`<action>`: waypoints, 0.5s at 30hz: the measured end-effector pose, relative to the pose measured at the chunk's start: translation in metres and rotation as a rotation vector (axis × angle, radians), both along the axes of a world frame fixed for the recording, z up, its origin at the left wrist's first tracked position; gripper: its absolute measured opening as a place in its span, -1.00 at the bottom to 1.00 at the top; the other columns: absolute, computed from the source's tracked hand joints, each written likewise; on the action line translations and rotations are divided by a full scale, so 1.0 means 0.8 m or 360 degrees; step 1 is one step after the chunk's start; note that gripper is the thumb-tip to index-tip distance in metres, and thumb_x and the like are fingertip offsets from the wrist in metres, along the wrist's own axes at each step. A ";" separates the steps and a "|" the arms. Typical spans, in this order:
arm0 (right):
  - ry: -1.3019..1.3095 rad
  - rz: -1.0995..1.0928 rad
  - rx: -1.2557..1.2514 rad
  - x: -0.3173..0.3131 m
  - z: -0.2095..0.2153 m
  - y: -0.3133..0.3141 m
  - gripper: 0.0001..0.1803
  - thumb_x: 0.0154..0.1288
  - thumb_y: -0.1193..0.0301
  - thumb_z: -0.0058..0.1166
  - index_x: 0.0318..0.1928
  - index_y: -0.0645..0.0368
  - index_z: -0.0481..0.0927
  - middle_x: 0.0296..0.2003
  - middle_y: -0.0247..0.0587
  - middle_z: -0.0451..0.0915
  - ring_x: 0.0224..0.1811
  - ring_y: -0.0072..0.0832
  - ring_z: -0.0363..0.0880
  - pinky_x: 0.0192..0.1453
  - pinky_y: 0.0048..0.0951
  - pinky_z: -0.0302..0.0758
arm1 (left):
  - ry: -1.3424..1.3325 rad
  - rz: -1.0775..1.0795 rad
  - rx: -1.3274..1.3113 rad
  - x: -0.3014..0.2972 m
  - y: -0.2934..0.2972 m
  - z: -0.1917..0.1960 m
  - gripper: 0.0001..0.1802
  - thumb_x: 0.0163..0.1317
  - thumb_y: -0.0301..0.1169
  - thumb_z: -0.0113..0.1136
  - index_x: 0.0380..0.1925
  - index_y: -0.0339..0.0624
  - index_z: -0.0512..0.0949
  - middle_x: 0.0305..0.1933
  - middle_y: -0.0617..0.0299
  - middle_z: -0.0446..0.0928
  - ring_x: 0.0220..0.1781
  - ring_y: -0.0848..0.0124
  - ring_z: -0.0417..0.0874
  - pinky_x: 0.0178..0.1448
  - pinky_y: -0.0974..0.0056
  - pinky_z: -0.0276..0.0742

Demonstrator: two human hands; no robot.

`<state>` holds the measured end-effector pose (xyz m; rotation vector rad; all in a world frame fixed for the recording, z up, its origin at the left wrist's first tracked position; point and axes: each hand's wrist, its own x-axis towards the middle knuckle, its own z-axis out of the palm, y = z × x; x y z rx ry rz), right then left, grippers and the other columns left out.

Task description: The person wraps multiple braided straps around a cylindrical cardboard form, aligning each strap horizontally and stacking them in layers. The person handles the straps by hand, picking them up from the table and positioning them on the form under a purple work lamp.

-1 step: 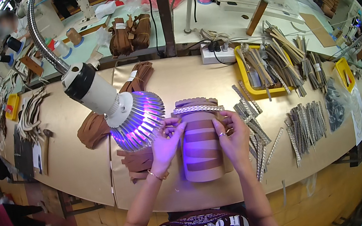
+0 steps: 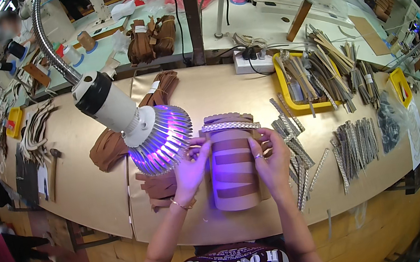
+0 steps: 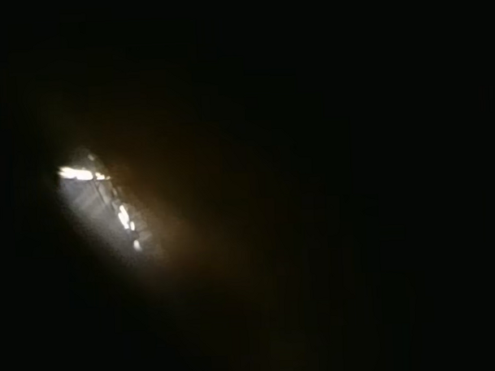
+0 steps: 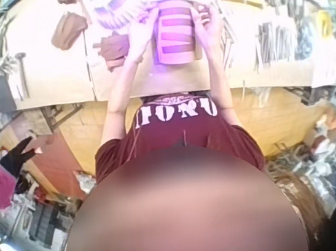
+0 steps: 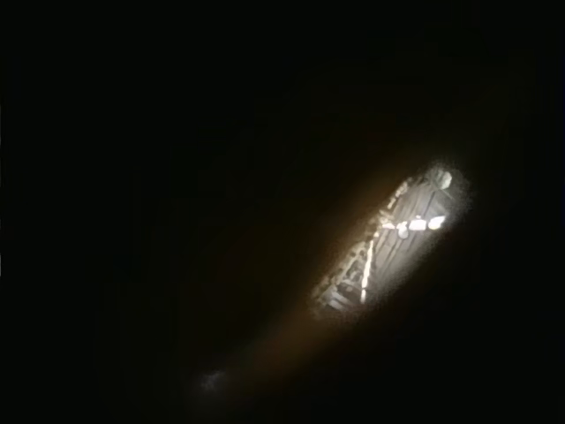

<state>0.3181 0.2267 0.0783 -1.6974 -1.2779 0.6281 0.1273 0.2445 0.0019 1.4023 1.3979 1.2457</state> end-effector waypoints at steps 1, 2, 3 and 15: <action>-0.0151 -0.0049 0.0089 -0.001 -0.001 -0.001 -0.72 0.30 0.39 0.27 -0.06 0.27 0.59 -0.30 -0.26 0.56 -0.37 -0.55 0.46 -0.31 -0.51 0.42 | 0.0119 0.0092 -0.0031 -0.009 -0.005 0.002 -0.72 0.28 -0.44 0.33 -0.05 -0.30 0.56 -0.22 0.31 0.60 -0.22 0.64 0.57 -0.16 0.50 0.47; -0.0294 -0.0112 0.0141 -0.001 -0.001 -0.002 -0.71 0.29 0.39 0.27 -0.05 0.26 0.58 -0.28 -0.24 0.54 -0.35 -0.52 0.44 -0.28 -0.48 0.41 | 0.0106 0.0118 0.0052 -0.017 -0.012 0.006 -0.73 0.31 -0.44 0.30 -0.04 -0.30 0.57 -0.21 0.29 0.61 -0.20 0.61 0.58 -0.15 0.44 0.50; -0.0294 -0.0131 0.0118 0.001 0.001 -0.007 -0.77 0.31 0.40 0.24 -0.09 0.24 0.60 -0.22 -0.21 0.51 -0.32 -0.46 0.40 -0.23 -0.43 0.39 | 0.0094 0.0143 0.0135 -0.028 -0.019 0.011 -0.74 0.33 -0.44 0.27 -0.03 -0.31 0.59 -0.19 0.26 0.62 -0.18 0.57 0.59 -0.13 0.37 0.53; -0.0173 0.0108 0.0113 0.006 0.019 -0.040 -0.89 0.27 0.47 0.26 -0.22 0.20 0.64 -0.26 -0.33 0.51 -0.33 -0.56 0.35 -0.26 -0.52 0.32 | -0.0639 -0.0176 -0.0496 0.007 -0.032 0.026 -0.87 0.35 -0.41 0.26 -0.20 -0.24 0.65 -0.31 0.44 0.58 -0.37 0.76 0.45 -0.33 0.59 0.35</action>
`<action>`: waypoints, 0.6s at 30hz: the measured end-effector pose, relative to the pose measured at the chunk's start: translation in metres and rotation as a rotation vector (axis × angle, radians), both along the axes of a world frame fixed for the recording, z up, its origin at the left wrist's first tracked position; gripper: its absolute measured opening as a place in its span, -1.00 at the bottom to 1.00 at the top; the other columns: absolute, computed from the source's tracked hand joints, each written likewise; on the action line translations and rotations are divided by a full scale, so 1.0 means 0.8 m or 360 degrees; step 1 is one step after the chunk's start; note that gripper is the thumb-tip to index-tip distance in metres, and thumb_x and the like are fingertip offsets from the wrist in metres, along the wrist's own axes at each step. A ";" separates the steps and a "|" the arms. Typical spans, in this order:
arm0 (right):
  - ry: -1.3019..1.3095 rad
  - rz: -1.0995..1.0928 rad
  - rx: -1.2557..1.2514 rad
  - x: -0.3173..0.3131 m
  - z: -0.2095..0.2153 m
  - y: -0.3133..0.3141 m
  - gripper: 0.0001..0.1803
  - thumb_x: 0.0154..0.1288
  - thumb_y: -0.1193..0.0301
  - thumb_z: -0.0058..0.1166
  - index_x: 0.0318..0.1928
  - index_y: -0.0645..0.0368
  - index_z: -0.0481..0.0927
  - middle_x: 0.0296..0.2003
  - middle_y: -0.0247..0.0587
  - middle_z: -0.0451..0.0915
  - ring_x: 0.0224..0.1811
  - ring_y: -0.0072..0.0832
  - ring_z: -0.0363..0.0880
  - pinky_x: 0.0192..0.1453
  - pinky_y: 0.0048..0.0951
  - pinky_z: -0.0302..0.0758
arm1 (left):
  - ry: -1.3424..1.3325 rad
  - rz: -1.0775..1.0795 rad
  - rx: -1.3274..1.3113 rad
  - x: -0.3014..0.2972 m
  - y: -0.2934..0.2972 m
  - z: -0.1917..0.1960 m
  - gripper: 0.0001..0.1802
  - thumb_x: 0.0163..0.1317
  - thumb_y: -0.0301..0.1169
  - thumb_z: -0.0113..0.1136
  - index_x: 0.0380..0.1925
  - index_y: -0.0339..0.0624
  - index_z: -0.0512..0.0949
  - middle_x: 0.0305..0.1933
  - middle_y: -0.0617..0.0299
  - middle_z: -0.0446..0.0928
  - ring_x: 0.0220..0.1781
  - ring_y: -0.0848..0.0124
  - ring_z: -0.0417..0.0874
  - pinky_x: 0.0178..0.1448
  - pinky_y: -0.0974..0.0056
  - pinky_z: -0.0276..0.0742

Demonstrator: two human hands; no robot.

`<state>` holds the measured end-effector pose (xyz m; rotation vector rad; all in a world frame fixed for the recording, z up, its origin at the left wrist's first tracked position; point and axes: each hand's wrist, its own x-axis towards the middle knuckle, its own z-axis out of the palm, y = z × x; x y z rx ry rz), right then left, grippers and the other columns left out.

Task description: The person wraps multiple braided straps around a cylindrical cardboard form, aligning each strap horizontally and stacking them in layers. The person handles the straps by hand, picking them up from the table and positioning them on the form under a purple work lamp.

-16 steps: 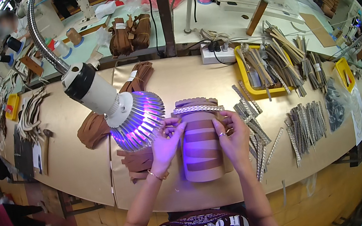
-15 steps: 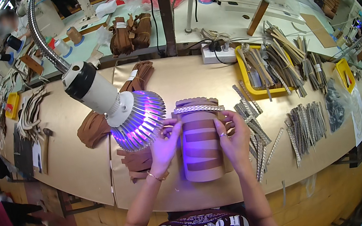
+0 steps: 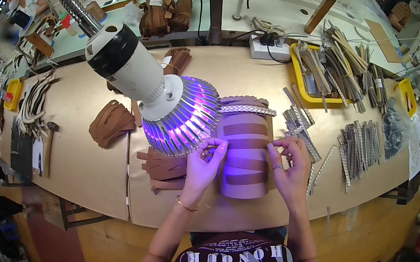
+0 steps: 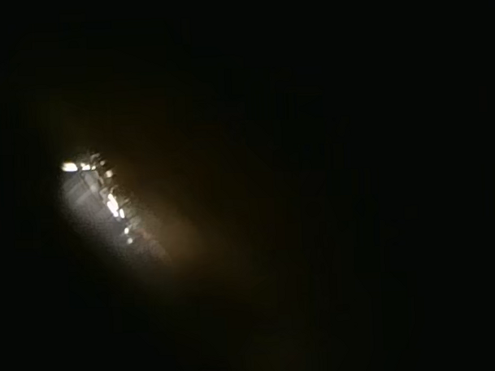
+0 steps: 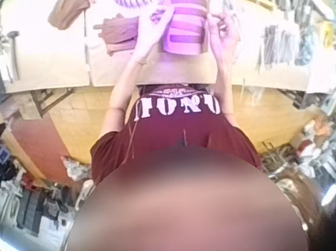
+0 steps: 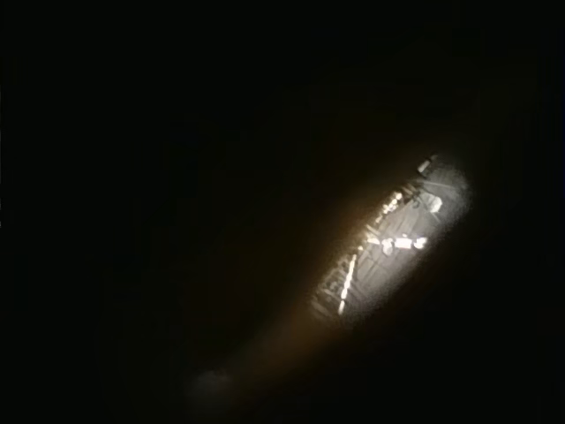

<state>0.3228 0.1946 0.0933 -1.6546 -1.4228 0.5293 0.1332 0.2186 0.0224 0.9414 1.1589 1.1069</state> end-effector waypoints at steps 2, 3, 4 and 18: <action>-0.0036 -0.0028 0.0012 0.003 0.001 -0.002 -0.90 0.28 0.46 0.26 -0.23 0.19 0.64 -0.26 -0.34 0.52 -0.33 -0.56 0.36 -0.25 -0.52 0.32 | 0.0025 0.0050 0.0138 0.007 0.005 0.006 -0.88 0.33 -0.41 0.29 -0.22 -0.22 0.63 -0.33 0.45 0.57 -0.37 0.75 0.46 -0.33 0.59 0.35; -0.0022 -0.0034 -0.0003 0.005 0.001 -0.002 -0.90 0.28 0.46 0.26 -0.23 0.19 0.64 -0.25 -0.34 0.52 -0.32 -0.57 0.37 -0.25 -0.51 0.32 | 0.0058 0.0040 0.0109 0.009 0.006 0.010 -0.89 0.33 -0.42 0.29 -0.23 -0.22 0.63 -0.33 0.45 0.57 -0.36 0.74 0.46 -0.33 0.59 0.36; -0.0022 -0.0047 -0.0015 0.005 0.001 -0.003 -0.90 0.28 0.46 0.26 -0.23 0.18 0.64 -0.25 -0.35 0.53 -0.32 -0.57 0.38 -0.25 -0.51 0.32 | 0.0058 0.0027 0.0119 0.009 0.007 0.013 -0.89 0.32 -0.42 0.30 -0.23 -0.22 0.63 -0.33 0.45 0.56 -0.35 0.74 0.46 -0.32 0.58 0.36; -0.0034 0.0098 -0.0100 0.004 0.002 -0.006 -0.86 0.28 0.43 0.26 -0.19 0.17 0.64 -0.22 -0.33 0.58 -0.39 -0.61 0.44 -0.27 -0.49 0.30 | 0.0125 0.0010 -0.0003 0.009 0.008 0.005 -0.87 0.31 -0.45 0.30 -0.20 -0.25 0.62 -0.28 0.36 0.59 -0.28 0.66 0.53 -0.22 0.51 0.49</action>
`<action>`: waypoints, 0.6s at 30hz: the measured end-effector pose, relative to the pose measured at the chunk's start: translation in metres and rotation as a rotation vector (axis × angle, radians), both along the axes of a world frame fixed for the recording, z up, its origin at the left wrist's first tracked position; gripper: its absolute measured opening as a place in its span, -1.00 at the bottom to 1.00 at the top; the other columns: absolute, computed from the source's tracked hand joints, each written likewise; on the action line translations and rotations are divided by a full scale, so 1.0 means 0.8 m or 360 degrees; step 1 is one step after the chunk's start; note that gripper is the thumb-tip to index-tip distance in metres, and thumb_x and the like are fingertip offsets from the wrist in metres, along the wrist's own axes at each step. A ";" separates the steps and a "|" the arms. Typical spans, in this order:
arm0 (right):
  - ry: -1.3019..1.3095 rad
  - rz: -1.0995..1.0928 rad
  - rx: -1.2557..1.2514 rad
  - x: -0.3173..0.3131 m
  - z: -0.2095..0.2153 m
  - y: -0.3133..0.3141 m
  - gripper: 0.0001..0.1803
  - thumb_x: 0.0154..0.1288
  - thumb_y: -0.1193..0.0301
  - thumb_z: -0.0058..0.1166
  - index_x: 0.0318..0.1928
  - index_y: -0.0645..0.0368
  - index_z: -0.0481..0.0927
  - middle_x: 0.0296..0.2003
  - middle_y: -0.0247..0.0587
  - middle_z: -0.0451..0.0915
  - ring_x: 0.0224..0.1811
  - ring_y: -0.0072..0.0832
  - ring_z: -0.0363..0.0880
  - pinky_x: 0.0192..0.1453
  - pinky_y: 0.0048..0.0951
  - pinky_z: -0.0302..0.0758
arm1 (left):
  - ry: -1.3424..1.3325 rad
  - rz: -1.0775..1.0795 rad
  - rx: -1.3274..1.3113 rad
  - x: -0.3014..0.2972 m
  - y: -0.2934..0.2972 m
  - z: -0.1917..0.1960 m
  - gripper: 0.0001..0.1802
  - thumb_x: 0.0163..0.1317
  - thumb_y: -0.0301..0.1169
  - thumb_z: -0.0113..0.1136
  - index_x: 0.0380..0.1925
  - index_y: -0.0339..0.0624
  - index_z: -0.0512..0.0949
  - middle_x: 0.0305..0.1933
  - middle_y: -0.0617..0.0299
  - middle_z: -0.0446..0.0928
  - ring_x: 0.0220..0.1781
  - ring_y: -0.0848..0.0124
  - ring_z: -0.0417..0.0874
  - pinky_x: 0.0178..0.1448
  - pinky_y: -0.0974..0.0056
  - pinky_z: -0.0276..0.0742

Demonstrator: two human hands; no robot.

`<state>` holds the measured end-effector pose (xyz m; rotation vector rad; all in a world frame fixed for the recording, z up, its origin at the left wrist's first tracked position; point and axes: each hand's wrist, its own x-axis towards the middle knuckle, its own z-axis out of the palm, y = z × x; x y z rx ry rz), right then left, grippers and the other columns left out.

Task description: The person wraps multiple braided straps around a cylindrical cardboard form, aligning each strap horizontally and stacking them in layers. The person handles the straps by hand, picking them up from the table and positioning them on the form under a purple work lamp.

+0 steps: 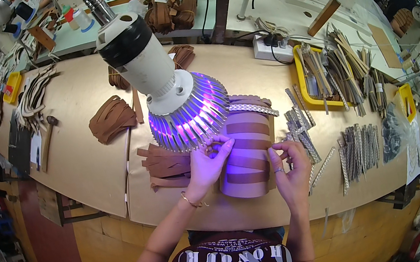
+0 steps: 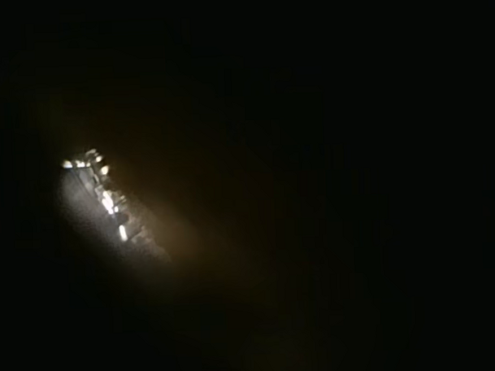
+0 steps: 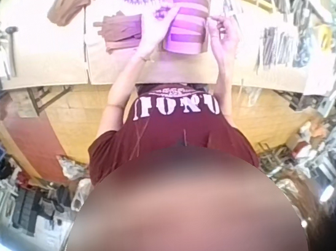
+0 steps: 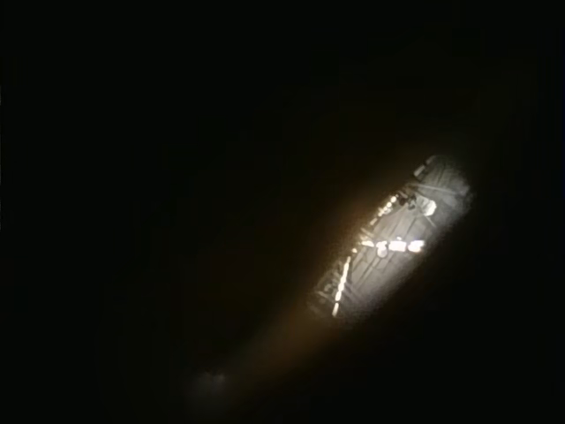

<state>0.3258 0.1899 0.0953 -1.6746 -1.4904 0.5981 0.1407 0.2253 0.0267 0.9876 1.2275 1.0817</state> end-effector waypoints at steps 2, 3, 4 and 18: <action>-0.0020 0.0011 -0.0009 -0.001 0.000 0.000 -0.86 0.28 0.43 0.26 -0.18 0.18 0.64 -0.22 -0.33 0.58 -0.38 -0.61 0.44 -0.27 -0.49 0.30 | 0.0114 -0.0036 -0.0059 -0.001 0.001 -0.001 -0.87 0.31 -0.45 0.30 -0.21 -0.26 0.62 -0.27 0.35 0.60 -0.27 0.64 0.54 -0.22 0.50 0.50; -0.0016 0.0009 -0.0009 -0.001 0.000 -0.001 -0.86 0.28 0.43 0.26 -0.18 0.18 0.64 -0.23 -0.33 0.58 -0.38 -0.61 0.44 -0.27 -0.49 0.30 | 0.0076 -0.0024 0.0034 -0.002 0.001 -0.001 -0.87 0.31 -0.45 0.30 -0.21 -0.25 0.62 -0.27 0.35 0.60 -0.27 0.64 0.55 -0.22 0.49 0.50; -0.0011 0.0009 -0.0008 -0.001 0.000 -0.001 -0.86 0.28 0.44 0.26 -0.18 0.19 0.64 -0.23 -0.33 0.58 -0.37 -0.61 0.43 -0.26 -0.50 0.30 | 0.0044 -0.0033 0.0043 -0.004 0.000 -0.002 -0.87 0.31 -0.44 0.30 -0.21 -0.25 0.62 -0.26 0.35 0.60 -0.26 0.63 0.55 -0.22 0.48 0.50; 0.0006 0.0013 -0.0004 -0.004 0.020 -0.008 -0.87 0.30 0.47 0.24 -0.18 0.22 0.62 -0.27 -0.36 0.54 -0.34 -0.61 0.39 -0.21 -0.54 0.36 | 0.0402 0.0211 0.0150 -0.050 -0.019 0.008 -0.85 0.18 -0.46 0.35 -0.32 -0.28 0.59 -0.29 0.24 0.51 -0.47 0.54 0.47 -0.44 0.42 0.34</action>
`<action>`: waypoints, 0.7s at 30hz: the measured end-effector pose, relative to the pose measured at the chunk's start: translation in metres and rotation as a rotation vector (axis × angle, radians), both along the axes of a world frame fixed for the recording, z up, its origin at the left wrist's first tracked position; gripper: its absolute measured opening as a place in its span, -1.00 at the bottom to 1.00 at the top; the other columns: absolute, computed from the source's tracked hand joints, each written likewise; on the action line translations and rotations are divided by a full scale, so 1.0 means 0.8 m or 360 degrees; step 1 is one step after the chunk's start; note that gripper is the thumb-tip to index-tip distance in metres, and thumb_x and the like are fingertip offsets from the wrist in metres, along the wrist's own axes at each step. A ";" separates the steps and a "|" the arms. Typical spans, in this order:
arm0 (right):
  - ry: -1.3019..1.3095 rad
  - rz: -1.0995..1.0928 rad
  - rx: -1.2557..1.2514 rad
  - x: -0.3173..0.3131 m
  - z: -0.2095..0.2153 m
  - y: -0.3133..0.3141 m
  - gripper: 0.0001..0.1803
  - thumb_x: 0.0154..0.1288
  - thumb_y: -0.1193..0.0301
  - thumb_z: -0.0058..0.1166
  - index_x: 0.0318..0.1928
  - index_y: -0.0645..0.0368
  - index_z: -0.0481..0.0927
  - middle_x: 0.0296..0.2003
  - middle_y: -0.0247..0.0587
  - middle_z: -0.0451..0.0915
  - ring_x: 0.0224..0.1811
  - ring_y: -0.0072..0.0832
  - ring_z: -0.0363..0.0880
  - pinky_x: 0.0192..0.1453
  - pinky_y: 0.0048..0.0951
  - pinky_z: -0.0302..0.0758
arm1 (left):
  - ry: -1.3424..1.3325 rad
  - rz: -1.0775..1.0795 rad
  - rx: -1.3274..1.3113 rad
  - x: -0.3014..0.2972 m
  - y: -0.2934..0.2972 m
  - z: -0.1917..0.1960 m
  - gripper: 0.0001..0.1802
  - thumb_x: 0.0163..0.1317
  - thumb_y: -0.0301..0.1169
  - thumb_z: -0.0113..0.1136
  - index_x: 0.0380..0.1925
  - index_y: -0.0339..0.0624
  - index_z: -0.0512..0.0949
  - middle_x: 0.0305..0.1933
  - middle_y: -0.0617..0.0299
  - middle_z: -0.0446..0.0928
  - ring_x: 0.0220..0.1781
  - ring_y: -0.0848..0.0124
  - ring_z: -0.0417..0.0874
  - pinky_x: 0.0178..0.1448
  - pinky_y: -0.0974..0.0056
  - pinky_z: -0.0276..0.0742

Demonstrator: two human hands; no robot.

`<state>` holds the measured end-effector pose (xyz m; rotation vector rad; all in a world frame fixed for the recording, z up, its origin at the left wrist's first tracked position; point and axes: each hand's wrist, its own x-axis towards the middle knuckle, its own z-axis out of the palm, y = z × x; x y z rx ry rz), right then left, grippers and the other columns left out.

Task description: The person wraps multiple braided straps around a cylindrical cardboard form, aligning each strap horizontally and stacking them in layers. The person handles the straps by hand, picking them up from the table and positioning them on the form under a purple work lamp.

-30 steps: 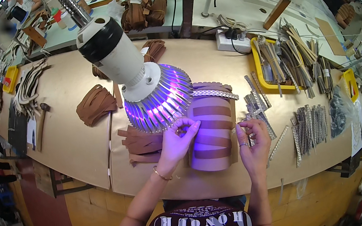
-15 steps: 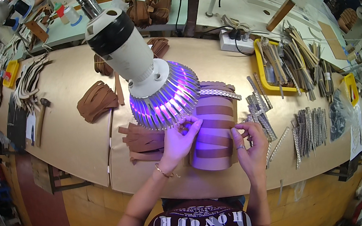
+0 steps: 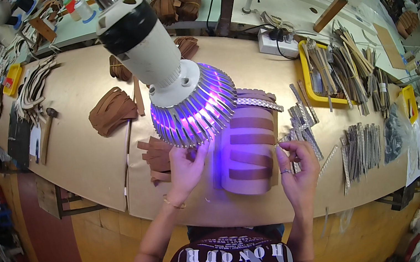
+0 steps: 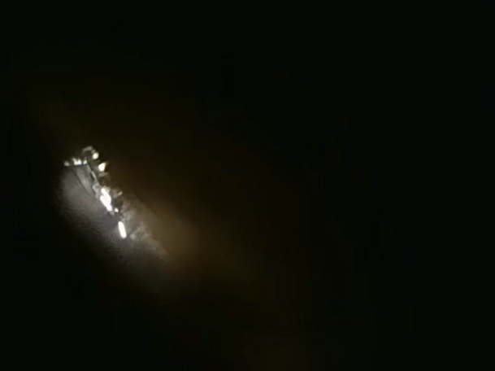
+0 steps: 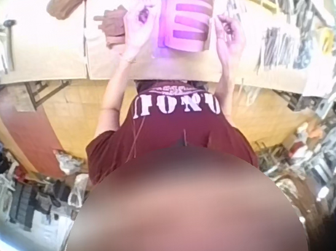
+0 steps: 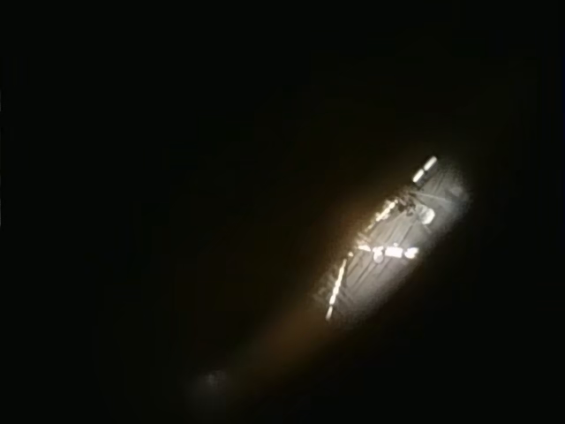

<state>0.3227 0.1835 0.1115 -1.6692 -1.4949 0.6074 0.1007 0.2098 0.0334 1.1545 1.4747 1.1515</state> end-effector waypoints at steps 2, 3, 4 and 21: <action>-0.0037 0.0079 -0.0017 -0.005 0.005 0.000 -0.83 0.22 0.46 0.31 -0.21 0.22 0.63 -0.28 -0.29 0.54 -0.34 -0.53 0.40 -0.23 -0.49 0.38 | 0.0018 -0.0221 0.0038 -0.002 -0.012 0.014 -0.83 0.18 -0.45 0.36 -0.24 -0.24 0.63 -0.28 0.23 0.53 -0.40 0.51 0.52 -0.37 0.38 0.41; -0.0088 0.0142 -0.0054 -0.007 0.007 0.001 -0.82 0.21 0.45 0.33 -0.21 0.22 0.63 -0.28 -0.27 0.54 -0.32 -0.50 0.42 -0.22 -0.47 0.39 | 0.0039 -0.0291 0.0059 0.000 -0.015 0.019 -0.81 0.18 -0.45 0.36 -0.21 -0.22 0.64 -0.28 0.23 0.54 -0.37 0.50 0.54 -0.33 0.36 0.44; -0.0138 0.0205 -0.0089 -0.008 0.008 0.002 -0.81 0.20 0.44 0.34 -0.22 0.22 0.63 -0.28 -0.26 0.54 -0.31 -0.47 0.43 -0.21 -0.45 0.40 | 0.0070 -0.0313 0.0255 0.006 -0.018 0.023 -0.81 0.18 -0.46 0.37 -0.19 -0.18 0.66 -0.29 0.25 0.55 -0.36 0.49 0.56 -0.31 0.36 0.45; -0.0609 0.0430 -0.0050 0.006 0.022 0.023 -0.73 0.14 0.33 0.38 -0.28 0.19 0.58 -0.19 -0.22 0.53 -0.04 -0.23 0.53 0.05 -0.20 0.41 | 0.0759 -0.0192 0.1000 0.037 -0.031 0.018 -0.75 0.03 -0.49 0.44 -0.23 -0.10 0.72 -0.21 0.24 0.59 -0.28 0.33 0.59 -0.16 0.23 0.48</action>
